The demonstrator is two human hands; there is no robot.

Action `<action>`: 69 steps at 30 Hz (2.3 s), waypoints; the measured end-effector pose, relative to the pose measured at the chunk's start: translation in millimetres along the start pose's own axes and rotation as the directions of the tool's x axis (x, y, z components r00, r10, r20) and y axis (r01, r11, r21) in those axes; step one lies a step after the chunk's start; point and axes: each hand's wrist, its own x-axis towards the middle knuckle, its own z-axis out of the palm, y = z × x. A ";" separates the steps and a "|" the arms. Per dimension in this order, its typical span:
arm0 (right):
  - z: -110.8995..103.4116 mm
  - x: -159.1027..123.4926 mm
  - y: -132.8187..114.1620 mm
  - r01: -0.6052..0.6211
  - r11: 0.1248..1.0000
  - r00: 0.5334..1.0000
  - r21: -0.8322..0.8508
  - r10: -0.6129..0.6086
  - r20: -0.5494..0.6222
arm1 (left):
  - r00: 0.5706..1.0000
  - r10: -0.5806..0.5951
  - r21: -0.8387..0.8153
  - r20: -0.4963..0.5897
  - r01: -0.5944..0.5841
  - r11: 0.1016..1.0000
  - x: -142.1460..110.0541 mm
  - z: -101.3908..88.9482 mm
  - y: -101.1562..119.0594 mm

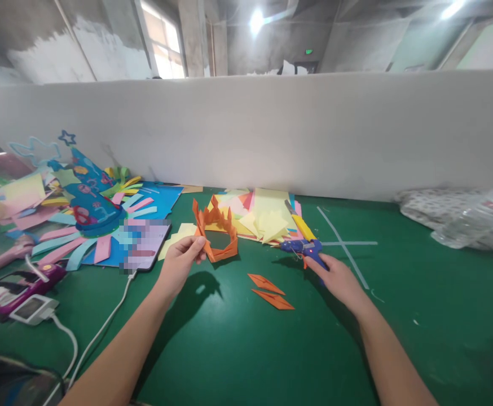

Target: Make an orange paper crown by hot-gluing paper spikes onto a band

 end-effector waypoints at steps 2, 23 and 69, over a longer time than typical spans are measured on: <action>-2.0 1.2 5.9 -0.015 0.996 0.999 -0.093 0.019 0.049 | 1.000 0.006 0.011 -0.005 -0.006 1.000 0.9 -0.8 -0.7; 33.4 1.1 -163.0 0.422 0.877 0.843 0.230 -0.473 0.258 | 0.891 0.434 0.447 0.133 -0.445 0.776 2.4 -12.4 5.7; 65.7 19.2 -165.5 0.251 0.930 0.775 0.267 -0.359 0.520 | 0.842 -0.504 -0.336 0.193 0.539 0.772 26.6 -14.0 -34.1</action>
